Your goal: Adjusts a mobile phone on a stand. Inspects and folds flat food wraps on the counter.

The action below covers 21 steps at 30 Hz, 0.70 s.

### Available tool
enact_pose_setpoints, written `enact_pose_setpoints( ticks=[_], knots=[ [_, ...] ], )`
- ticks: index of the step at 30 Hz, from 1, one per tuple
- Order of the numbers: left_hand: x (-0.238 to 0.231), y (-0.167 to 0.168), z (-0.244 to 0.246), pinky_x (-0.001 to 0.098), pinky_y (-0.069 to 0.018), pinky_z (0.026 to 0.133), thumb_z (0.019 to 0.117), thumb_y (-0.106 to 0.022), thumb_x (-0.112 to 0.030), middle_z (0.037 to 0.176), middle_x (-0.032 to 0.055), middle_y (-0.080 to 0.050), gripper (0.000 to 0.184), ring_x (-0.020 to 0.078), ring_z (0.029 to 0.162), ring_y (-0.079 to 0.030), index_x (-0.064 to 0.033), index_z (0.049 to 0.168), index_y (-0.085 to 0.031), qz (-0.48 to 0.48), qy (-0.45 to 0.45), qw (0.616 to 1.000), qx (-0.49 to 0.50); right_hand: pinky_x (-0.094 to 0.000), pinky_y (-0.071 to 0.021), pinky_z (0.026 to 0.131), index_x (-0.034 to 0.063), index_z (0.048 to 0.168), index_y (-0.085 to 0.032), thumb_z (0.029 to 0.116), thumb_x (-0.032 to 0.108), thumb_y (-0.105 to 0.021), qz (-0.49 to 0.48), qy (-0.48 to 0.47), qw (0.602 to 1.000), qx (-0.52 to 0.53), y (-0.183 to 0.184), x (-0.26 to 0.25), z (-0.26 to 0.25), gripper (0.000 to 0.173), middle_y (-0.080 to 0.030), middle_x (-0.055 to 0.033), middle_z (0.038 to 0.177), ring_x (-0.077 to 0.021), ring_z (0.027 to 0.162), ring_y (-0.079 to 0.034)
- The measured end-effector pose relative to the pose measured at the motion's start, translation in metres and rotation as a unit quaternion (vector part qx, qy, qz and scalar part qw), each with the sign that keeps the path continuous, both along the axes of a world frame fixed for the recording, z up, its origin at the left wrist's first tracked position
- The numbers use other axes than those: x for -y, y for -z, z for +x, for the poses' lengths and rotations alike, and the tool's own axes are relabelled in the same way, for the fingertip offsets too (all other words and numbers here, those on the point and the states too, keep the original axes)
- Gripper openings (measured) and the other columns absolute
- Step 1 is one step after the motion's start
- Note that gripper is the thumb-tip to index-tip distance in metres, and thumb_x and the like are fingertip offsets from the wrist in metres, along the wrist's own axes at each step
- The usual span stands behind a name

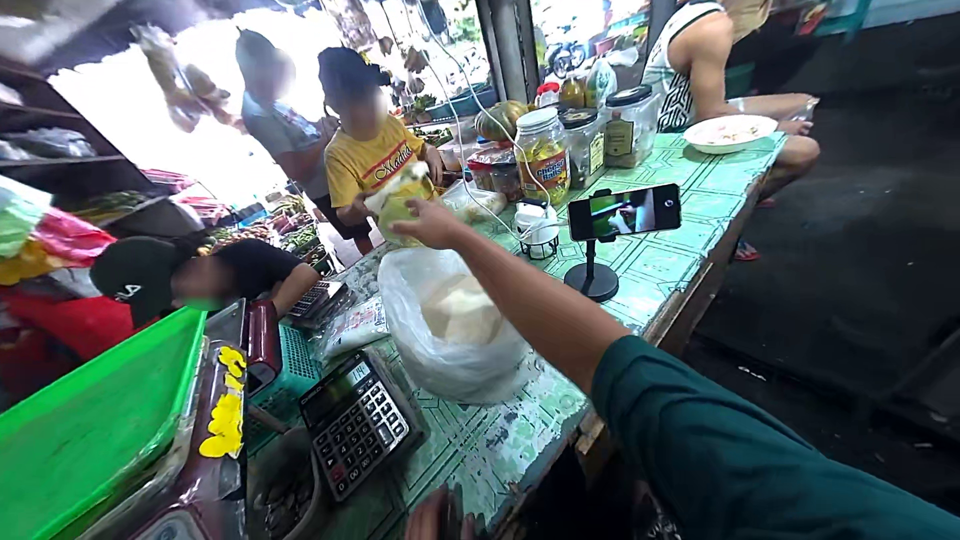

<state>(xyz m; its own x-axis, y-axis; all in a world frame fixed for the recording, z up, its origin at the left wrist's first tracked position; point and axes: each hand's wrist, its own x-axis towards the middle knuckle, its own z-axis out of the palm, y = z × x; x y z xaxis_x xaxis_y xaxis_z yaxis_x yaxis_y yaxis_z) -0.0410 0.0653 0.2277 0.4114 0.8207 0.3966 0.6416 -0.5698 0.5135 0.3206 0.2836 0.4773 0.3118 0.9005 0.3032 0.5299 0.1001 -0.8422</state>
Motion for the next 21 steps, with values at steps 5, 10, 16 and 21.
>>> enact_pose_setpoints(
  ticks=[5, 10, 16, 21],
  knots=[
    [-0.018, -0.066, 0.037, 0.0521, -0.0401, 0.119, 0.0838, -0.08, -0.046, 0.15, 0.0231, -0.053, 0.078, 0.0372, 0.144, -0.046, -0.0009, 0.143, -0.057, 0.14, 0.14, 0.98, 0.021, -0.0697, -0.0474, 0.101, 0.0048, 0.153, -0.042, 0.0874, 0.066, -0.071, -0.178, 0.035, 0.951, 0.25, 0.05, 0.119, 0.04, 0.095, -0.062, -0.0253, 0.135, -0.0447, 0.124, -0.06],
    [-0.084, -0.163, 0.116, 0.0671, -0.0236, 0.121, 0.0715, -0.087, -0.059, 0.159, 0.0165, -0.045, 0.105, 0.0398, 0.149, -0.039, -0.0141, 0.156, -0.045, 0.166, 0.171, 0.941, -0.242, -0.0606, -0.056, 0.088, 0.0, 0.115, -0.068, 0.1009, 0.018, -0.063, -0.084, 0.032, 0.99, 0.112, 0.088, 0.175, 0.04, 0.024, -0.071, -0.0213, 0.103, -0.0358, 0.097, -0.07],
    [-0.088, -0.176, 0.07, 0.0568, -0.0538, 0.093, 0.0896, -0.067, -0.01, 0.096, 0.0088, -0.077, 0.019, 0.0301, 0.094, -0.073, -0.0122, 0.105, -0.078, 0.167, 0.147, 0.949, -0.224, -0.0397, -0.0585, 0.073, 0.0063, 0.109, -0.067, 0.0978, 0.021, -0.059, 0.04, -0.074, 0.996, 0.004, 0.091, 0.296, 0.004, 0.02, -0.069, -0.006, 0.089, -0.0158, 0.08, -0.068],
    [-0.058, -0.215, 0.006, 0.0254, -0.059, 0.08, 0.0908, -0.069, -0.025, 0.091, -0.0074, -0.072, 0.012, 0.0037, 0.088, -0.067, -0.0203, 0.097, -0.078, 0.145, 0.27, 0.949, 0.068, -0.0402, -0.0588, 0.098, 0.0088, 0.154, -0.039, 0.0833, 0.047, -0.083, 0.172, -0.136, 0.974, -0.06, 0.099, 0.347, 0.012, 0.091, -0.064, -0.0082, 0.133, -0.0208, 0.119, -0.065]
  ],
)
